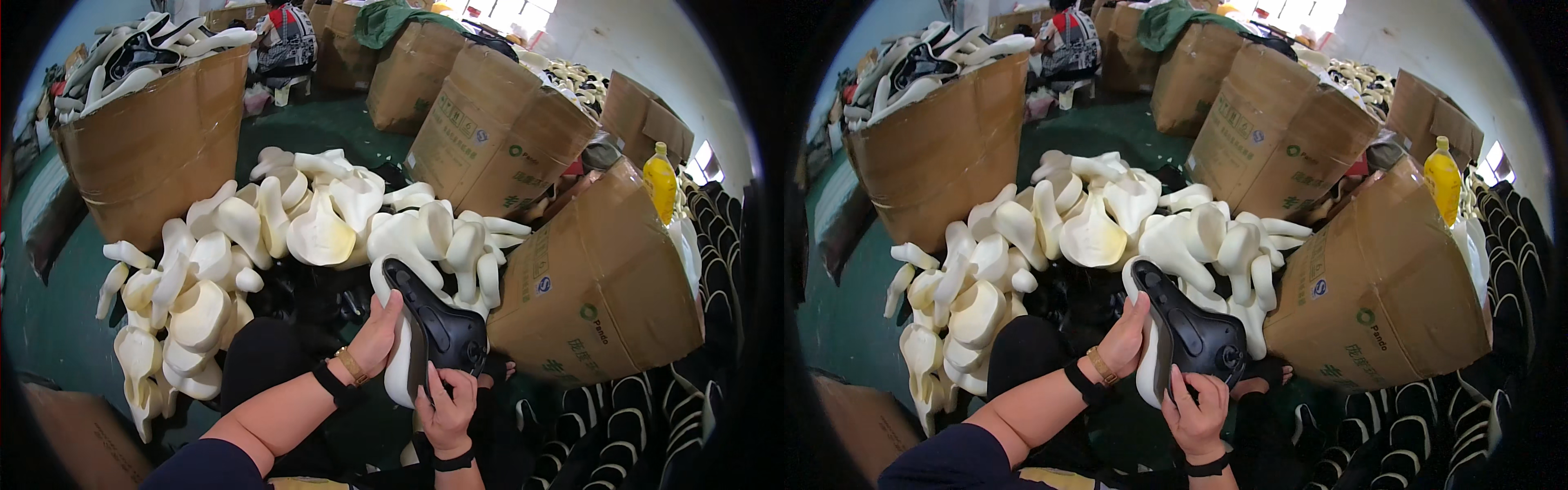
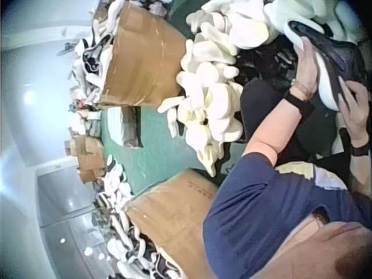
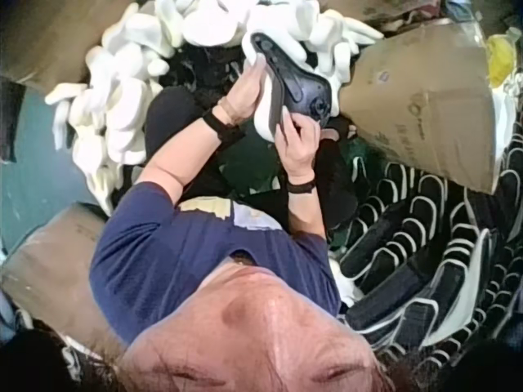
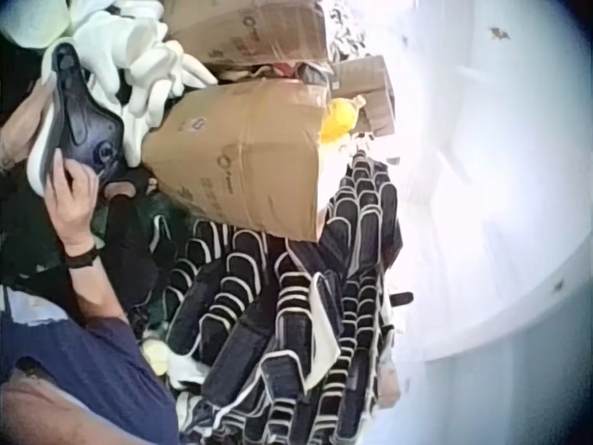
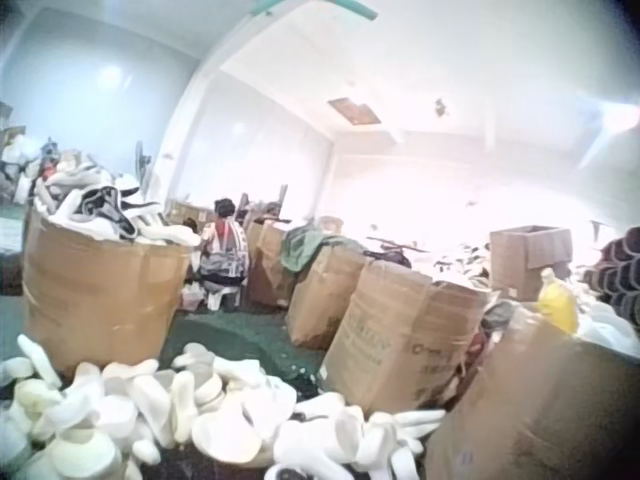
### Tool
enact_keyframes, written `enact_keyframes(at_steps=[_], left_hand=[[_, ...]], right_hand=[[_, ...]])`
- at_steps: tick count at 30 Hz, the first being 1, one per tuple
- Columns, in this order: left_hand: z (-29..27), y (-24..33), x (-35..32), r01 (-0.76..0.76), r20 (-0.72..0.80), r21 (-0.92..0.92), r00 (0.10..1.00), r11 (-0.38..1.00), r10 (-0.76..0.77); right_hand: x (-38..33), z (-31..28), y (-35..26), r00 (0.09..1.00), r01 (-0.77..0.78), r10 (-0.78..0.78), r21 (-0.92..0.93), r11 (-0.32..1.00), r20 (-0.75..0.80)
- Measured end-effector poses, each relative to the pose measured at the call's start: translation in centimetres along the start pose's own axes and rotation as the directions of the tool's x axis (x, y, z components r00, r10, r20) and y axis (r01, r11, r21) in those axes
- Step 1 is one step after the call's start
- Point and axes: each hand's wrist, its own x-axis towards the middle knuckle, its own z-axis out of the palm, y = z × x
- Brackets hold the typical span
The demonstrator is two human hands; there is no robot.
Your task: The recorder is assembling foam padding onto plastic bicycle seat bases using industrial adhesive from a bottle.
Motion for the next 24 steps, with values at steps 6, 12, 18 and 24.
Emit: enact_keyframes(at_steps=[6, 12, 18, 24], left_hand=[[-0.1, 0.3, -0.3, -0.005, -0.022, -0.010, 1.000, 1.000, 0.004], [0.0, -0.2, 0.0, 0.098, 0.067, -0.051, 0.993, 0.994, -0.095], [-1.5, 0.1, -0.2, 0.135, 0.255, -0.054, 0.960, 0.989, -0.117], [0.8, 1.2, -1.4, 0.063, 0.201, -0.086, 0.979, 0.994, -0.044]], right_hand=[[0.1, 0.7, -0.6, 1.000, -0.011, 0.011, 0.017, 1.000, 0.002], [0.6, 0.0, -0.9, 0.996, 0.088, -0.087, -0.023, 0.996, 0.018], [1.1, 0.3, -1.6, 0.986, 0.160, -0.160, -0.004, 0.987, 0.052], [0.4, 0.8, -1.8, 0.988, 0.153, -0.153, 0.021, 0.988, 0.016]])
